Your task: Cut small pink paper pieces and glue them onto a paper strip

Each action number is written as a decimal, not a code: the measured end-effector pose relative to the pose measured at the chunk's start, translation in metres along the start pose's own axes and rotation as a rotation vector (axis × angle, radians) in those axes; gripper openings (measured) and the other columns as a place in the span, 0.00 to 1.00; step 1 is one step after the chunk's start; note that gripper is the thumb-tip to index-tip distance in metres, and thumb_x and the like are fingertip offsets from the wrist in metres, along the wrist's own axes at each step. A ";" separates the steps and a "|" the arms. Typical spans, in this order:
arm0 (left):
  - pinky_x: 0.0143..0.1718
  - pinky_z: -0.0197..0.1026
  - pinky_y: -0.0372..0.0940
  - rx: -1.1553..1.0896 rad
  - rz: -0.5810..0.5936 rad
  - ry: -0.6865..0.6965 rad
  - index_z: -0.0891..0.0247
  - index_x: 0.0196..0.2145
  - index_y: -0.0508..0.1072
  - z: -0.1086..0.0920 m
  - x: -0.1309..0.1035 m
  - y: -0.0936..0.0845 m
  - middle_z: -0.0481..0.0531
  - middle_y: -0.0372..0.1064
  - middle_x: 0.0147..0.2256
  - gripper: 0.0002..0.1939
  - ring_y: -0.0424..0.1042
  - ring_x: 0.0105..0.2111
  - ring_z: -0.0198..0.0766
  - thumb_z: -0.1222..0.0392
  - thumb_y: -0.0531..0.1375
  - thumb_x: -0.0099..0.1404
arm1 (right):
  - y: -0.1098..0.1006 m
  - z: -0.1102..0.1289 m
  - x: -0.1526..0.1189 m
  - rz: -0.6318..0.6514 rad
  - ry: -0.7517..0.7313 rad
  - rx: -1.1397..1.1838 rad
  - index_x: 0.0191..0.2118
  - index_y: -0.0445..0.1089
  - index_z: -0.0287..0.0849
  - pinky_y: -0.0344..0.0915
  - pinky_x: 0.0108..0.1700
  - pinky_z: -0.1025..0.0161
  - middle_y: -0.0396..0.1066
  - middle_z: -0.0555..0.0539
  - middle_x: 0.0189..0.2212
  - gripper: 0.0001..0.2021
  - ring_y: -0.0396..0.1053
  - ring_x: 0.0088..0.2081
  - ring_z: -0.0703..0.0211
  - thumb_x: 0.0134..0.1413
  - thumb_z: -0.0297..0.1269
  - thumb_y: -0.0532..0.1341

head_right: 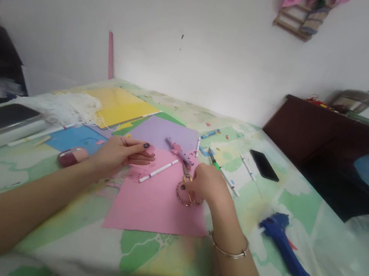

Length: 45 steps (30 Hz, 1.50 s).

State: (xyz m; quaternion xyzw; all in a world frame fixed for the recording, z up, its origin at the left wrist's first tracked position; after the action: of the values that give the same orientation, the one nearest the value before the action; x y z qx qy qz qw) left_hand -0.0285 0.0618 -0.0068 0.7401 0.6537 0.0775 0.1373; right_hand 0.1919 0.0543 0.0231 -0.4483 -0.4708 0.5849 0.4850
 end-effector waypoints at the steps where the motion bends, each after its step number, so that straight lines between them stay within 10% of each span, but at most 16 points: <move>1: 0.36 0.42 0.72 -0.001 -0.003 -0.010 0.71 0.33 0.74 -0.001 0.000 0.000 0.59 0.76 0.27 0.10 0.77 0.30 0.43 0.61 0.65 0.54 | 0.003 -0.005 0.000 0.065 0.029 -0.044 0.19 0.67 0.41 0.51 0.21 0.65 0.66 0.48 0.15 0.07 0.64 0.21 0.58 0.36 0.37 0.65; 19: 0.36 0.37 0.71 0.035 0.065 0.006 0.69 0.33 0.69 -0.016 -0.004 0.001 0.58 0.76 0.29 0.06 0.76 0.29 0.37 0.67 0.62 0.57 | -0.006 -0.019 -0.013 0.454 -0.045 0.765 0.50 0.57 0.41 0.61 0.24 0.66 0.69 0.49 0.25 0.27 0.64 0.23 0.64 0.40 0.32 0.62; 26: 0.30 0.36 0.69 0.085 0.064 0.026 0.68 0.31 0.72 -0.019 -0.006 0.002 0.53 0.74 0.26 0.08 0.75 0.27 0.37 0.64 0.65 0.53 | -0.015 0.007 -0.002 -0.038 -0.172 1.031 0.43 0.66 0.38 0.45 0.18 0.69 0.55 0.58 0.16 0.21 0.50 0.16 0.70 0.43 0.45 0.63; 33: 0.21 0.32 0.59 0.157 0.107 0.088 0.66 0.28 0.76 -0.021 -0.011 0.006 0.47 0.67 0.20 0.07 0.67 0.20 0.29 0.60 0.66 0.51 | 0.016 0.062 -0.017 -0.264 -0.339 0.850 0.22 0.56 0.42 0.49 0.23 0.68 0.52 0.57 0.17 0.18 0.51 0.21 0.68 0.46 0.49 0.62; 45: 0.22 0.33 0.61 0.221 0.174 0.196 0.65 0.29 0.75 -0.025 -0.021 0.018 0.50 0.70 0.25 0.06 0.67 0.24 0.33 0.60 0.62 0.55 | 0.025 0.071 -0.029 -0.463 -0.325 0.569 0.23 0.53 0.43 0.47 0.23 0.68 0.53 0.58 0.15 0.18 0.50 0.19 0.69 0.46 0.46 0.63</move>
State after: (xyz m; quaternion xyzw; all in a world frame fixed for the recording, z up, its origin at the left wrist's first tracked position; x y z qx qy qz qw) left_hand -0.0213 0.0412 0.0237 0.7934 0.6020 0.0885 -0.0164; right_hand 0.1220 0.0148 0.0119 -0.0796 -0.4491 0.6306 0.6279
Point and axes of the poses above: each hand's wrist, its own x-axis towards the middle knuckle, its own y-axis out of the palm, z = x × y, the point moved 4 cm from there along x, towards the middle knuckle
